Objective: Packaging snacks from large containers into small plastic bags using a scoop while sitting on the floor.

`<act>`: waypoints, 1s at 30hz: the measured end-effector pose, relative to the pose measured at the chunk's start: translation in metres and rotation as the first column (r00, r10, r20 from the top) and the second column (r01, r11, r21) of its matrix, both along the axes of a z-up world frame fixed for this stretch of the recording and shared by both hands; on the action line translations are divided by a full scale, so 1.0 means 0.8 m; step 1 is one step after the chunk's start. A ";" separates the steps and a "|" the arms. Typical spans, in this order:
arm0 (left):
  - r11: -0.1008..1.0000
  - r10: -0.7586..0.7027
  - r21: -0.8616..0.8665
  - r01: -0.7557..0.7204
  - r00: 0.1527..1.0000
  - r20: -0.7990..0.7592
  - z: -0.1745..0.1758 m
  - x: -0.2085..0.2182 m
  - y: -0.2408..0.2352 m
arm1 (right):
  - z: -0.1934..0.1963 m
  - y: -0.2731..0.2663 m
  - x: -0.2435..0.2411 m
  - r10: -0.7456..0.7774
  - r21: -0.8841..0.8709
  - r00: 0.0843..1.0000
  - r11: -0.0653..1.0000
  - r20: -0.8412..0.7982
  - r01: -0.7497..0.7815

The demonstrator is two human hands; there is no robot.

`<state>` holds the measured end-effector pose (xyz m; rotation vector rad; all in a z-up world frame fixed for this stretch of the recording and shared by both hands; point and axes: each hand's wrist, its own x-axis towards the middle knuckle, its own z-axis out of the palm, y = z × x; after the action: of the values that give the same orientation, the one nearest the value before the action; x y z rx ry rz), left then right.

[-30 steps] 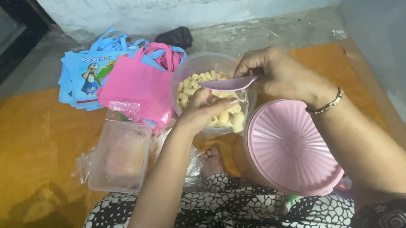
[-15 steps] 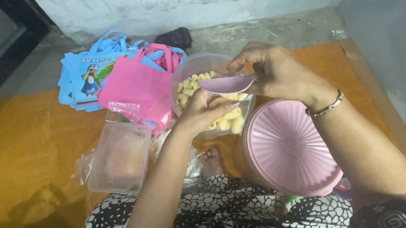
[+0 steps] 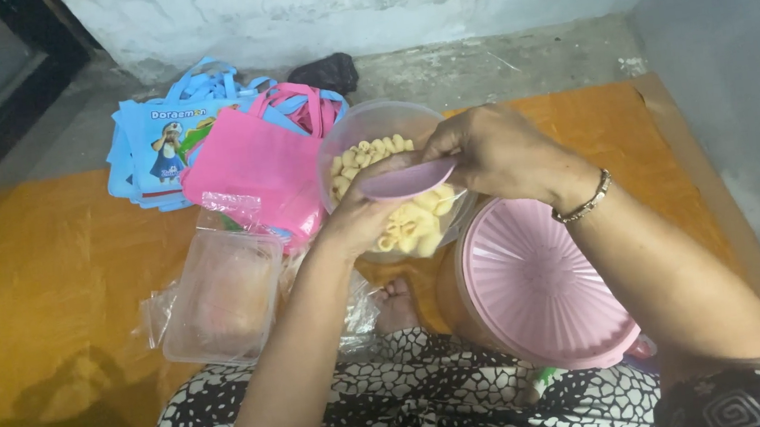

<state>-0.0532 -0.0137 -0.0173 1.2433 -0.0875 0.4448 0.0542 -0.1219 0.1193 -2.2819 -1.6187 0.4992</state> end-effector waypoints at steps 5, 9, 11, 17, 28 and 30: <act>0.969 0.242 -0.066 -0.240 0.970 0.025 -0.010 0.012 0.011 | 0.016 0.003 -0.018 0.016 -0.083 0.999 0.996 0.028 -0.014; 0.969 0.206 -0.157 -0.192 0.976 0.073 0.018 0.003 0.001 | -0.023 0.004 0.012 -0.036 -0.017 0.999 0.999 0.018 0.036; 0.983 0.175 -0.062 -0.172 0.983 0.047 0.036 -0.019 -0.003 | -0.019 0.002 0.011 -0.045 0.012 0.999 0.999 -0.003 0.045; 0.993 0.065 0.098 -0.066 0.998 0.017 -0.020 -0.012 0.001 | -0.009 0.000 0.001 -0.043 0.073 0.991 0.996 -0.127 0.053; 0.986 0.108 -0.117 -0.119 0.989 -0.098 0.014 -0.024 0.003 | -0.006 0.003 0.018 0.010 0.205 0.922 0.976 -0.387 0.075; 0.964 0.140 -0.208 -0.166 0.981 -0.136 0.016 -0.029 0.016 | -0.004 0.001 0.037 -0.016 0.280 0.921 0.951 -0.389 0.135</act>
<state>-0.0766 -0.0009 -0.0047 1.0605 0.1582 0.4989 0.0835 -0.1214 0.1163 -1.8726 -1.3055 0.5904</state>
